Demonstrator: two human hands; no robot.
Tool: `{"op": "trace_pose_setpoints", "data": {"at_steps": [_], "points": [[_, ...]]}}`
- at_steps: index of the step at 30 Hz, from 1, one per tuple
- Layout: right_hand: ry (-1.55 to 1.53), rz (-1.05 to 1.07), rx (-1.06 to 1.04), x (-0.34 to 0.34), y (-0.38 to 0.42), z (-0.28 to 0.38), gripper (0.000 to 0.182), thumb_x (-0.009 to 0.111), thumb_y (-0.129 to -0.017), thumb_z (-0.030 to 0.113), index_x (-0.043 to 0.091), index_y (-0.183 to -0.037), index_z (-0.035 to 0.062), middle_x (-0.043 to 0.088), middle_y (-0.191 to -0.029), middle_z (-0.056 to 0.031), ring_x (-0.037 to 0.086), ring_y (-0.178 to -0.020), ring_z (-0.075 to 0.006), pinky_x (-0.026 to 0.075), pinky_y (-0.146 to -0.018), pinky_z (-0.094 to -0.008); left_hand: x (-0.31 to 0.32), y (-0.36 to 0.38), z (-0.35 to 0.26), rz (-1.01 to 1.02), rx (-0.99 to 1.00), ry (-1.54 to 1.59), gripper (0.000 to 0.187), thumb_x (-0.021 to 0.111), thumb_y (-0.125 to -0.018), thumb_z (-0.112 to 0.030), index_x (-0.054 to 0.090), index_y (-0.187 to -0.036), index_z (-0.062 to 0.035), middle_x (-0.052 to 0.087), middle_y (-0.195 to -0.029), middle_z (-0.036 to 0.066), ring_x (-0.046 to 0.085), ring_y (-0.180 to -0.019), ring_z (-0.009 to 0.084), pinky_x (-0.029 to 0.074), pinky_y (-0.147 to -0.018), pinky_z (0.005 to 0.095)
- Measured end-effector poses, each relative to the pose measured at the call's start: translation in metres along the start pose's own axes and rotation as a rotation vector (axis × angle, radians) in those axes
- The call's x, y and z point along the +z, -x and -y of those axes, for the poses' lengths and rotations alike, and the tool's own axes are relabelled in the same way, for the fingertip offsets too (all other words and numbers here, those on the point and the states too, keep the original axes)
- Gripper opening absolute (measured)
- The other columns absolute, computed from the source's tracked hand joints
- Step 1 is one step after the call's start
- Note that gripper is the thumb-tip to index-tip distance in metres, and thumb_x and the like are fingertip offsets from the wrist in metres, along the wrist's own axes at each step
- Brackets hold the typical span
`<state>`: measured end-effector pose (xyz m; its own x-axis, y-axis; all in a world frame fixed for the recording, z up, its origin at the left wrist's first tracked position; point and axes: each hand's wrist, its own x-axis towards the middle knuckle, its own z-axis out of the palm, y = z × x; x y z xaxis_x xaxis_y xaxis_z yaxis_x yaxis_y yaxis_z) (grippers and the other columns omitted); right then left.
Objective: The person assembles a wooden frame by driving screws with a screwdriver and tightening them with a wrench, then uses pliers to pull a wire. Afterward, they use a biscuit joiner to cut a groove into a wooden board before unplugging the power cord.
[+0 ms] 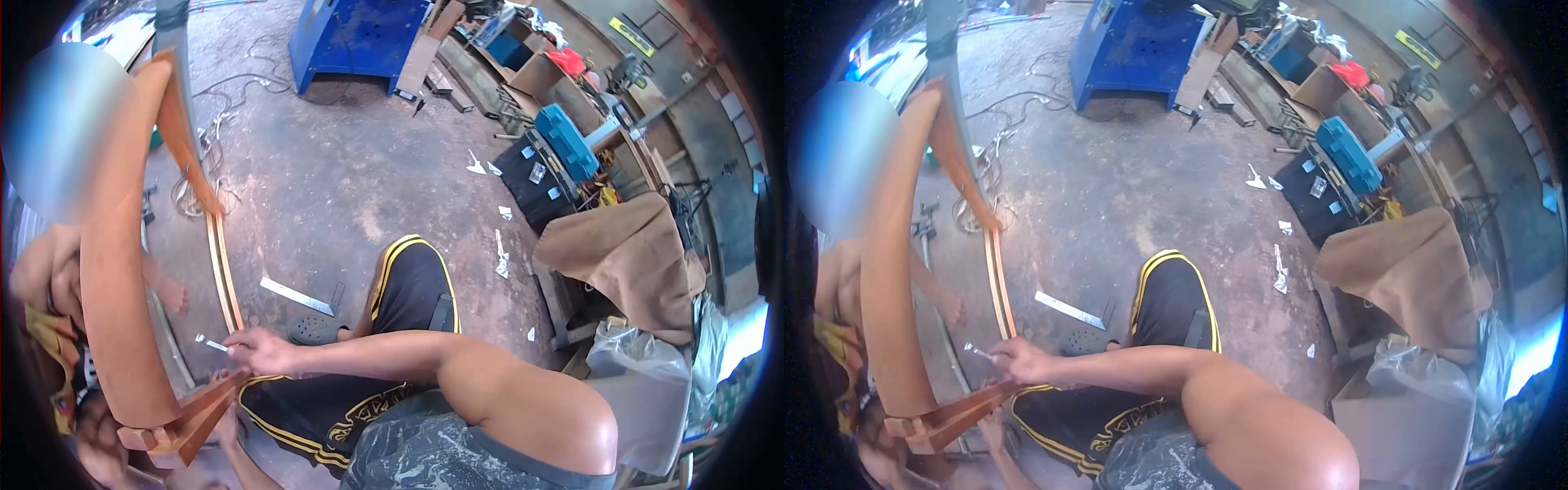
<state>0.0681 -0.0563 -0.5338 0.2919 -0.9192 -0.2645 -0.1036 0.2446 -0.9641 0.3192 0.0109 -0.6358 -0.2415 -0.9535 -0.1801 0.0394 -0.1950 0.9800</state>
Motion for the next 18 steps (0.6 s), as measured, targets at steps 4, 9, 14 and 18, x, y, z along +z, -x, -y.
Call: {"op": "trace_pose_setpoints", "data": {"at_steps": [4,9,14,18], "points": [[-0.21,-0.075,0.124,-0.041,0.012,0.006,0.03,0.058,-0.104,0.032,0.067,-0.102,0.0039,0.06,-0.077,0.0022,0.055,-0.075,-0.0078,0.046,-0.066,-0.0307,-0.01,-0.012,0.01,0.023,0.04,-0.013,0.085,0.08,-0.085,-0.041,0.042,-0.148,0.0007,0.051,-0.146,0.014,0.047,-0.136,0.0261,0.035,-0.115,0.0408],[0.407,-0.366,-0.448,-0.061,0.037,0.014,0.033,0.063,-0.1,0.036,0.069,-0.101,0.0028,0.059,-0.075,0.0,0.056,-0.074,-0.014,0.046,-0.067,-0.0327,0.003,-0.02,0.019,0.023,0.065,0.004,0.081,0.081,-0.083,-0.046,0.047,-0.141,0.0007,0.053,-0.14,0.014,0.05,-0.132,0.0272,0.039,-0.113,0.0418],[-0.248,0.066,0.141,-0.064,0.046,0.037,0.029,0.064,-0.099,0.024,0.064,-0.118,0.0028,0.069,-0.089,-0.008,0.064,-0.082,-0.0175,0.054,-0.072,-0.03,0.035,-0.024,0.038,-0.177,0.305,0.37,0.048,0.064,-0.099,-0.027,0.05,-0.135,0.0005,0.06,-0.128,0.011,0.057,-0.12,0.0236,0.045,-0.107,0.0407],[-0.514,0.226,0.037,-0.058,0.039,0.024,0.046,0.066,-0.095,0.012,0.052,-0.138,0.0027,0.069,-0.115,-0.0117,0.067,-0.088,-0.0177,0.057,-0.078,-0.0284,0.034,-0.02,0.048,-0.201,0.193,0.507,0.053,0.068,-0.096,-0.029,0.049,-0.136,0.0,0.058,-0.13,0.011,0.055,-0.123,0.0238,0.043,-0.109,0.0416]]}}
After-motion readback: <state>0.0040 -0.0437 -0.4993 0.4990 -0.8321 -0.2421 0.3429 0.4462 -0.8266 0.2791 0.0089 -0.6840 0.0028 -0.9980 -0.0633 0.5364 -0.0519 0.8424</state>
